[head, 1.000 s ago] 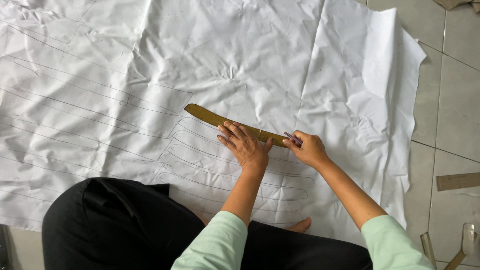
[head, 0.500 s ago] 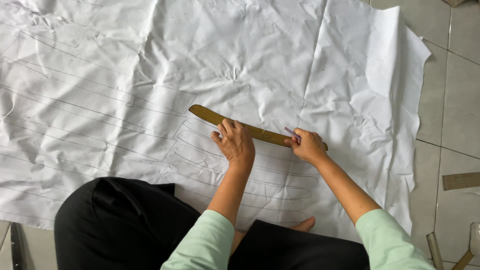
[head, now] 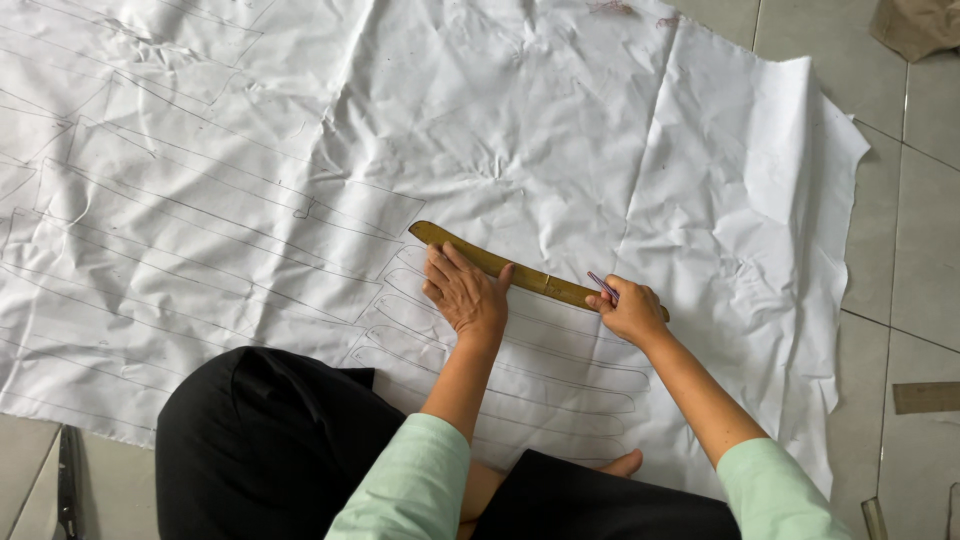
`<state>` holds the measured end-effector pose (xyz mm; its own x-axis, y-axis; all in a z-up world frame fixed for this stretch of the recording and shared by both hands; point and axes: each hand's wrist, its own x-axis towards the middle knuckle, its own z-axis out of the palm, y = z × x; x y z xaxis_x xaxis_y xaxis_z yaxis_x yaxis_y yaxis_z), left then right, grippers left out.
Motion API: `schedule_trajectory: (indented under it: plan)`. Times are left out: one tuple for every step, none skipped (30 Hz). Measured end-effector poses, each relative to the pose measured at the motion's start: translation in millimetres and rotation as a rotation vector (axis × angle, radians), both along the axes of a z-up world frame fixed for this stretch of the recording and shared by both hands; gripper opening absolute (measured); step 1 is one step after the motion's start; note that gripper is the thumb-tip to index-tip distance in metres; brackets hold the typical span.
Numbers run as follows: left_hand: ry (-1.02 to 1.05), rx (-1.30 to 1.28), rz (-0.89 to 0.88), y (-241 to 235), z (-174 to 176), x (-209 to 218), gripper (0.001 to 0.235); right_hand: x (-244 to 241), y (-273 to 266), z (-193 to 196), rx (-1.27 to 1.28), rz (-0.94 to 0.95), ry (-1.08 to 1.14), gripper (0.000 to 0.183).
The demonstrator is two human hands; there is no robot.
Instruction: The person uses a curved wooden ruler and a purple pen to draw curved lines on a large piece of white fabric. They repeatedly reposition the ruler to trace its edge, creating a series of parallel curved markings on the material.
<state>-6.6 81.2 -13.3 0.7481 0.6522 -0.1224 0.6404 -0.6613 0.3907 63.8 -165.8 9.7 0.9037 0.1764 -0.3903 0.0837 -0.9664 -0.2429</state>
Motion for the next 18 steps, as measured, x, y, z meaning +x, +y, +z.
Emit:
schedule_trajectory:
  plan:
    - [-0.001, -0.001, 0.003, 0, 2, -1, 0.116, -3, 7, 12, -0.001, 0.003, -0.001, 0.027]
    - [0.027, 0.003, -0.004, 0, 5, -1, 0.117, -6, 13, 24, -0.018, -0.005, -0.001, 0.027]
    - [0.055, 0.007, -0.012, 0, 7, -2, 0.119, -9, 20, 36, -0.035, -0.013, 0.000, 0.027]
    - [0.055, 0.005, -0.010, 0, 9, -2, 0.119, -9, 19, 33, -0.037, -0.010, 0.000, 0.027]
    - [0.066, 0.019, -0.018, 0, 11, -3, 0.117, -8, 17, 31, -0.033, -0.016, 0.002, 0.028]
    - [0.077, 0.032, -0.027, 0, 13, -3, 0.115, -8, 16, 28, -0.030, -0.021, 0.005, 0.029]
    - [0.078, 0.029, -0.022, -1, 13, -3, 0.115, -8, 17, 29, -0.033, -0.017, 0.005, 0.029]
    - [0.099, 0.036, -0.030, -1, 13, -3, 0.116, -9, 18, 31, -0.030, -0.028, 0.004, 0.028]
    - [0.119, 0.044, -0.038, -2, 12, -3, 0.116, -10, 19, 32, -0.026, -0.039, 0.003, 0.028]
    - [0.120, 0.042, -0.033, -2, 9, -2, 0.116, -11, 20, 32, -0.028, -0.033, 0.003, 0.028]
    - [0.130, 0.057, -0.035, -3, 5, -1, 0.117, -11, 20, 32, -0.013, -0.036, -0.006, 0.027]
    - [0.139, 0.071, -0.037, -4, 1, 0, 0.119, -12, 21, 33, 0.001, -0.038, -0.014, 0.027]
    - [0.139, 0.068, -0.035, -4, 1, 1, 0.119, -12, 20, 31, -0.002, -0.036, -0.015, 0.027]
    - [0.144, 0.070, -0.042, -5, 0, 1, 0.118, -12, 19, 30, 0.001, -0.037, -0.012, 0.027]
    - [0.149, 0.072, -0.050, -5, 0, 2, 0.118, -12, 18, 28, 0.003, -0.040, -0.009, 0.027]
    - [0.147, 0.069, -0.049, -6, 0, 0, 0.118, -12, 15, 25, 0.000, -0.039, -0.011, 0.027]
    - [0.152, 0.068, -0.051, -6, 0, 0, 0.117, -11, 13, 22, 0.011, -0.046, -0.004, 0.027]
    - [0.157, 0.067, -0.053, -6, 1, 0, 0.116, -10, 11, 19, 0.023, -0.052, 0.003, 0.028]
